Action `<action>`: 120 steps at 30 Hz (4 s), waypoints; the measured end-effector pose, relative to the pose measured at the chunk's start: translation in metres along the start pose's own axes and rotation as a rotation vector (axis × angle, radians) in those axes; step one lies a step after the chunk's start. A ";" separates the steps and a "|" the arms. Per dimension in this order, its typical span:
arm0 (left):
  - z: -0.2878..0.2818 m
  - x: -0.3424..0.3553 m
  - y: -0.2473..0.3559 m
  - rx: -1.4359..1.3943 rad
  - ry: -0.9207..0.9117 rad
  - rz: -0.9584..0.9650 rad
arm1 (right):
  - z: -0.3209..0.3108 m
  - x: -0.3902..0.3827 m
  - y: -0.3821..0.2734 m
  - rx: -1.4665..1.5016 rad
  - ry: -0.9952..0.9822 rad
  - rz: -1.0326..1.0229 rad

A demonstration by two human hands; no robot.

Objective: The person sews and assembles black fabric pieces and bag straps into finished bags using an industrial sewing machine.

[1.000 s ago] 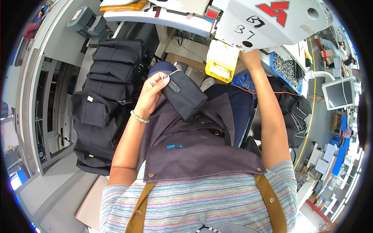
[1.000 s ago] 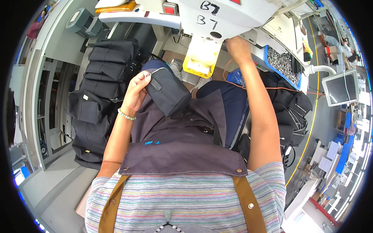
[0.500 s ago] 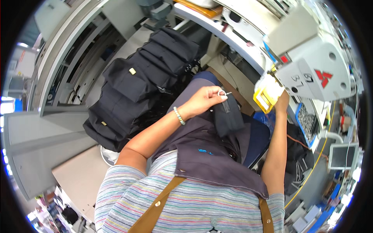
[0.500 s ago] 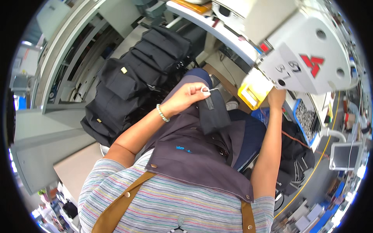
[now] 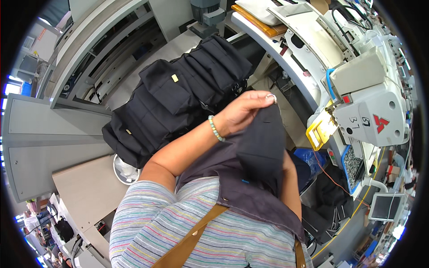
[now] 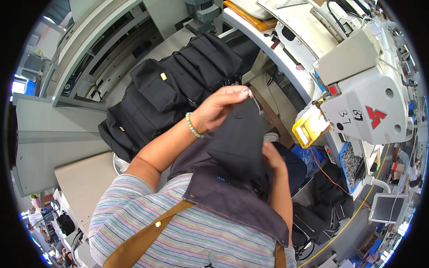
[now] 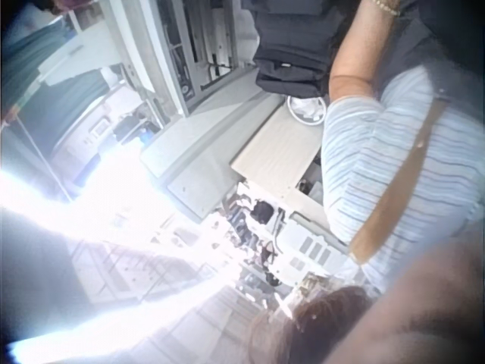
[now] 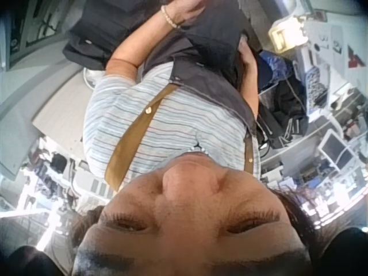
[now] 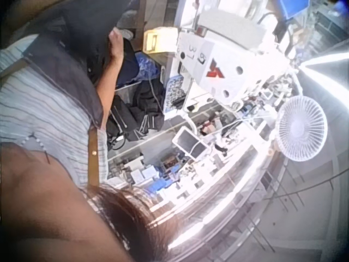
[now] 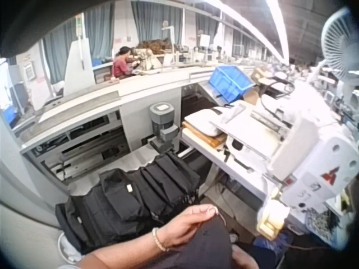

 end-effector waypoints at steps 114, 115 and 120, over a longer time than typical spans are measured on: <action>0.030 0.029 -0.070 0.916 -0.203 0.089 | -0.009 -0.062 -0.116 -0.043 0.337 -0.581; 0.030 0.032 -0.087 0.913 -0.244 0.041 | 0.002 -0.054 -0.123 0.038 0.271 -0.568; 0.032 0.049 -0.096 0.980 -0.381 -0.014 | -0.008 -0.058 -0.131 -0.265 0.375 -0.640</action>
Point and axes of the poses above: each hand's wrist, its own x-axis towards the middle knuckle, its own z-axis out of the palm, y = z × x, the point moved 7 cm from there along x, towards the middle knuckle, and after that the axes turned 1 degree about -x, right-handed, at the moved point
